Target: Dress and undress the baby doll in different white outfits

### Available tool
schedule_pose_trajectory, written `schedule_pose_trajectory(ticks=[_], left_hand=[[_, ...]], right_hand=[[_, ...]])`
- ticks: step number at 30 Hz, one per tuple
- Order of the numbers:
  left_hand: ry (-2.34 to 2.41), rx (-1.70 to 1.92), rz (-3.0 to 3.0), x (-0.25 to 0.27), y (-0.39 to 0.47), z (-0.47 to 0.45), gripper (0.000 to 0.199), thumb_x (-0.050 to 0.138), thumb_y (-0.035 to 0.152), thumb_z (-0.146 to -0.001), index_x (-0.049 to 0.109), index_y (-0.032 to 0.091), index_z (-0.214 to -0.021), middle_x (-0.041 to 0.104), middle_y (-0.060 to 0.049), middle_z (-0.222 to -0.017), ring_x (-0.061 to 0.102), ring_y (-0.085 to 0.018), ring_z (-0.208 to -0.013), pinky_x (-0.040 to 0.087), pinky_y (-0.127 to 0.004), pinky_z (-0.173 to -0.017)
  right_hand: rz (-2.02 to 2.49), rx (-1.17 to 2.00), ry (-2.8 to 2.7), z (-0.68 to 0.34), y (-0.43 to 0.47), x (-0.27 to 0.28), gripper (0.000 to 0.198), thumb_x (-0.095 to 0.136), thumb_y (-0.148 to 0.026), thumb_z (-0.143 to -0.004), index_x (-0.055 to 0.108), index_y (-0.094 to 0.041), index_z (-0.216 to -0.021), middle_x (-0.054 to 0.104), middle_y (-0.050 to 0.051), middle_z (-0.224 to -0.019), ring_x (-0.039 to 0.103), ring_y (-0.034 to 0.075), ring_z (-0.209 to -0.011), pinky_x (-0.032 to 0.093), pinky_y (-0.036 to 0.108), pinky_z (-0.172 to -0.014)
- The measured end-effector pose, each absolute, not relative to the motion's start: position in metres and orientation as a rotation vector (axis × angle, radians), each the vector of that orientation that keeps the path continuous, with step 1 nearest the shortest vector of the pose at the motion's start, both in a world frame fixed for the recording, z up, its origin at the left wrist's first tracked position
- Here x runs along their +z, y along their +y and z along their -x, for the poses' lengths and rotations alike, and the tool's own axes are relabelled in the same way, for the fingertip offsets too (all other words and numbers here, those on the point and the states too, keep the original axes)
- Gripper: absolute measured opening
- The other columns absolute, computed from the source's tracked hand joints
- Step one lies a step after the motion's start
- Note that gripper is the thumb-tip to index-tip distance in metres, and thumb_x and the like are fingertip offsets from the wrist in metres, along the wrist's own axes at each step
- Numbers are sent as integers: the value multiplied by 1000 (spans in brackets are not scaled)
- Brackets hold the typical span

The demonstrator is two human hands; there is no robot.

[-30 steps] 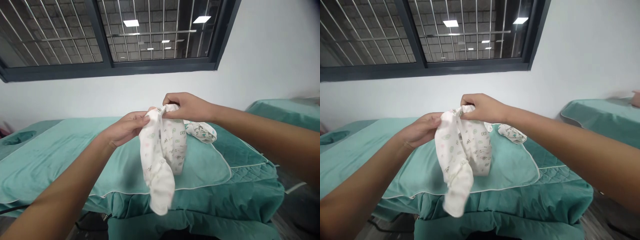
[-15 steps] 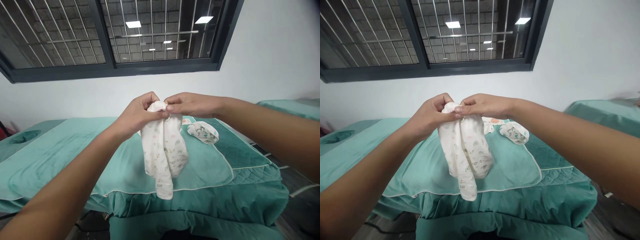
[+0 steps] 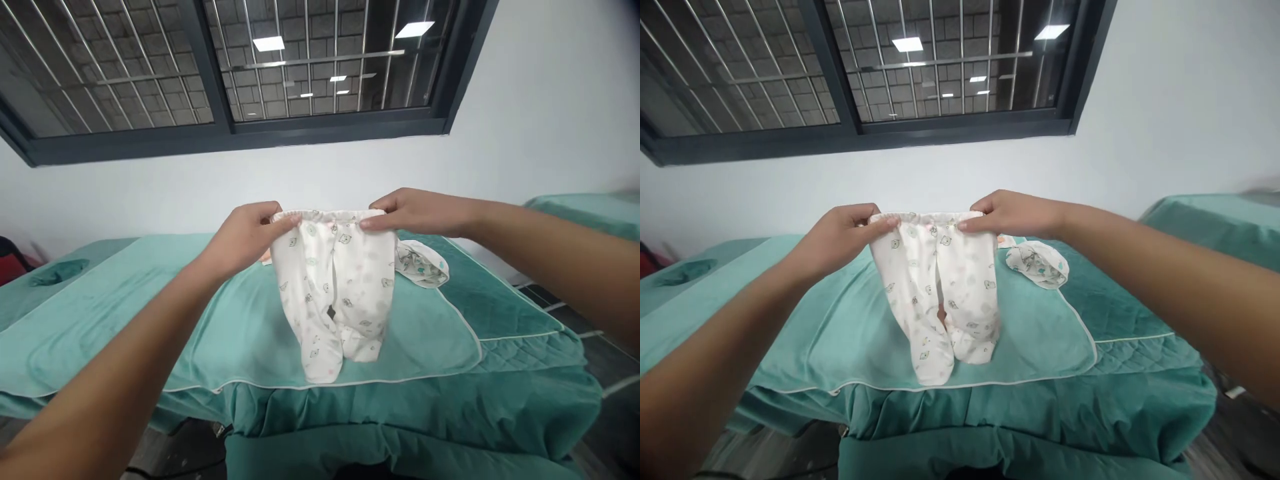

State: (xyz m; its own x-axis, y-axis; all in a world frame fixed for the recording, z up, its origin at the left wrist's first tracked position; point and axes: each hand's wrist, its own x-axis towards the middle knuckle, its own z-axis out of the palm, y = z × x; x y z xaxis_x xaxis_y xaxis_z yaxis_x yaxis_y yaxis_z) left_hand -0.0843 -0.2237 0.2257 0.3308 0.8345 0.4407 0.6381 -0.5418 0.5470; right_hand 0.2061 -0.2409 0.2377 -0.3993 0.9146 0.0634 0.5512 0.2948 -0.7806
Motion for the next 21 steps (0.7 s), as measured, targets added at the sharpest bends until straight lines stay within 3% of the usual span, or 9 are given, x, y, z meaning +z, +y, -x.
schedule_pose_trajectory(ticks=[4,8,10,13,16,21], left_hand=[[1228,1208,-2073,218,-220,70,43,58,57,-84,46,19,-66,47,0,-65,49,-15,-66,43,-27,-61],[863,1477,-1967,205,-216,48,34,53,56,-88,54,23,-98,61,-5,-96,60,-21,-98,50,-36,-87],[807,1534,-2022,189,-212,39,43,60,54,-85,50,27,-118,59,-6,-114,56,-25,-115,47,-42,-97],[954,1357,-2112,151,-204,37,47,68,43,-81,53,24,-121,59,-8,-116,55,-29,-117,46,-45,-99],[1189,1195,-2171,117,-201,47,24,62,34,-84,63,19,-103,60,-8,-110,58,-28,-110,48,-45,-97],[1310,1633,-2163,105,-200,69,23,63,32,-82,64,20,-101,52,-8,-128,50,-24,-123,41,-38,-107]], right_hand=[[1113,1019,-1849,-178,-236,223,35,72,-56,-76,66,-22,-73,64,4,-76,62,18,-72,50,34,-67],[747,1165,-1673,-136,-232,218,38,70,-58,-78,65,-22,-88,67,4,-89,63,19,-87,52,38,-82],[609,1143,-1566,-121,-224,218,39,69,-59,-78,63,-24,-94,66,3,-96,62,20,-97,52,39,-87],[532,1093,-1394,-110,-197,210,35,65,-57,-83,60,-26,-97,64,0,-99,59,20,-107,51,36,-90],[590,1167,-1200,-107,-159,179,25,64,-48,-86,58,-25,-93,62,-1,-90,61,16,-96,52,30,-84],[913,1677,-1071,-91,-132,103,9,60,-25,-83,56,-19,-77,57,-1,-67,55,12,-62,52,26,-65]])
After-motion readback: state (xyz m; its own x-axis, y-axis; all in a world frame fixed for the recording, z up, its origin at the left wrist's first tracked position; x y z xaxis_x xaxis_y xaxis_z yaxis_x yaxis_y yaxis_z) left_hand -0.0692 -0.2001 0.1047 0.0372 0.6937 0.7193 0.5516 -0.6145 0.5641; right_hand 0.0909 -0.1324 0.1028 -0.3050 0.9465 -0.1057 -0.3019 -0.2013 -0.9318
